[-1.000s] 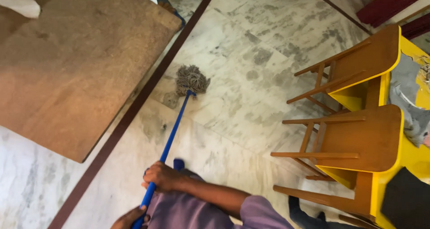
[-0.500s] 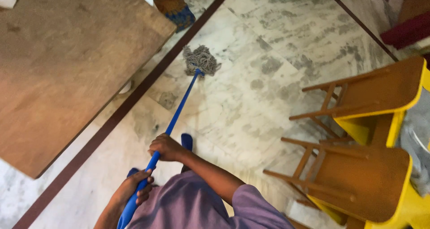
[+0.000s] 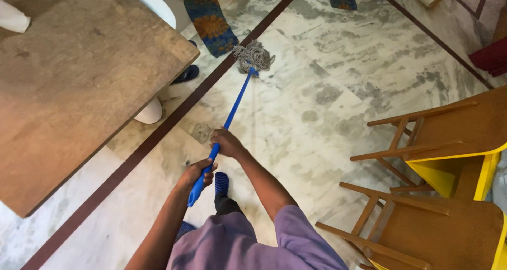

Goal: Mopping a marble floor in a domestic setting using a mop.

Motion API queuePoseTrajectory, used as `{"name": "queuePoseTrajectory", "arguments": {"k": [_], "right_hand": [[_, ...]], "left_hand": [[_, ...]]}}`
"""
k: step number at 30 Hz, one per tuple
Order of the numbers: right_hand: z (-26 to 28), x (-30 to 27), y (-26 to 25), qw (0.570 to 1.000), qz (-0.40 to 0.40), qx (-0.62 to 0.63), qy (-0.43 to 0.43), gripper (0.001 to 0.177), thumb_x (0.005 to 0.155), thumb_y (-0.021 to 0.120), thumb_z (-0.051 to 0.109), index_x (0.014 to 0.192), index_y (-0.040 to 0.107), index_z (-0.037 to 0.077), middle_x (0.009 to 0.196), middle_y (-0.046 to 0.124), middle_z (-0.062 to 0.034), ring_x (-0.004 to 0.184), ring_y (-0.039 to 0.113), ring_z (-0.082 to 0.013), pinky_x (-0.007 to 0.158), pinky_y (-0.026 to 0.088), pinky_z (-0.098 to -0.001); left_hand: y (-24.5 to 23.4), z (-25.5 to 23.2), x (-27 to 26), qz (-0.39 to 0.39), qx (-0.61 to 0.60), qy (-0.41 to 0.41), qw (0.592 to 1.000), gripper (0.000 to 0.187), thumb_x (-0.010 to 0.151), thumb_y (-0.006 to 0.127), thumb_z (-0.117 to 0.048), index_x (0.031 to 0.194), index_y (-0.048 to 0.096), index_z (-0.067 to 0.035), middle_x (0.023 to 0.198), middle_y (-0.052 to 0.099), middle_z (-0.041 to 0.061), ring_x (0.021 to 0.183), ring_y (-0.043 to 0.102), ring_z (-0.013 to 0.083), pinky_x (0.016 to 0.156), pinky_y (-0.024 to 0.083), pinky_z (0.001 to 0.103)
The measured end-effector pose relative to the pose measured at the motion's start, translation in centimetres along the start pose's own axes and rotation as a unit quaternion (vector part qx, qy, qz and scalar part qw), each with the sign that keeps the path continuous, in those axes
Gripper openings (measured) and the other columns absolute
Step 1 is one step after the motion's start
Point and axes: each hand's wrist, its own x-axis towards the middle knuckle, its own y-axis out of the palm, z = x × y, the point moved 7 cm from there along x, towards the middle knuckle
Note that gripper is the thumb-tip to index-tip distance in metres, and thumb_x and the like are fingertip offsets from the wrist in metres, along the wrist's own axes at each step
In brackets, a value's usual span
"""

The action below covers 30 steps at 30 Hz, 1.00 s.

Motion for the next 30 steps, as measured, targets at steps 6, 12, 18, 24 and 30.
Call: {"name": "queuePoseTrajectory", "arguments": {"k": [6, 12, 18, 24, 30], "right_hand": [[13.2, -2.4, 8.6, 0.992, 0.127, 0.025, 0.002, 0.028, 0.082, 0.075, 0.035, 0.066, 0.061, 0.017, 0.074, 0.062, -0.0054, 0.083, 0.064, -0.0299, 0.098, 0.045, -0.0540], [30.7, -2.8, 14.3, 0.973, 0.156, 0.134, -0.101, 0.041, 0.089, 0.069, 0.043, 0.063, 0.057, 0.013, 0.067, 0.063, -0.0101, 0.070, 0.066, -0.0351, 0.079, 0.051, -0.0500], [31.0, -2.4, 14.3, 0.967, 0.159, 0.158, -0.124, 0.033, 0.092, 0.067, 0.033, 0.066, 0.058, 0.013, 0.068, 0.063, -0.0101, 0.070, 0.067, -0.0345, 0.066, 0.052, -0.0474], [22.6, 1.3, 10.9, 0.972, 0.151, 0.148, -0.101, 0.023, 0.086, 0.067, 0.025, 0.067, 0.060, 0.013, 0.068, 0.065, -0.0096, 0.071, 0.068, -0.0348, 0.066, 0.052, -0.0486], [12.2, 0.2, 12.2, 0.972, 0.198, 0.105, -0.076, 0.010, 0.064, 0.075, 0.018, 0.063, 0.066, 0.014, 0.068, 0.068, -0.0127, 0.070, 0.067, -0.0381, 0.064, 0.051, -0.0523]], "left_hand": [[-8.8, 5.9, -14.4, -0.036, 0.047, -0.013, 0.998, 0.035, 0.101, 0.057, -0.034, 0.096, 0.060, 0.000, 0.053, 0.041, 0.001, 0.040, 0.035, 0.0116, 0.036, 0.029, 0.027], [-14.6, 9.1, -33.2, -0.289, 0.039, -0.091, 0.952, 0.030, 0.101, 0.056, -0.025, 0.122, 0.063, -0.005, 0.075, 0.065, 0.011, 0.046, 0.036, 0.0168, 0.038, 0.027, 0.031], [-20.0, 10.5, -29.3, -0.181, 0.011, -0.078, 0.980, 0.045, 0.106, 0.060, -0.032, 0.131, 0.058, 0.005, 0.075, 0.055, 0.011, 0.045, 0.036, 0.0158, 0.037, 0.030, 0.033], [-8.3, 3.2, -26.3, -0.185, 0.081, -0.036, 0.979, 0.038, 0.101, 0.054, -0.031, 0.115, 0.063, 0.004, 0.056, 0.051, 0.002, 0.040, 0.034, 0.0121, 0.035, 0.028, 0.028], [-4.7, 1.2, -18.3, -0.160, 0.110, -0.017, 0.981, 0.037, 0.101, 0.052, -0.032, 0.113, 0.059, 0.003, 0.063, 0.050, 0.001, 0.043, 0.034, 0.0084, 0.036, 0.029, 0.024]]}}
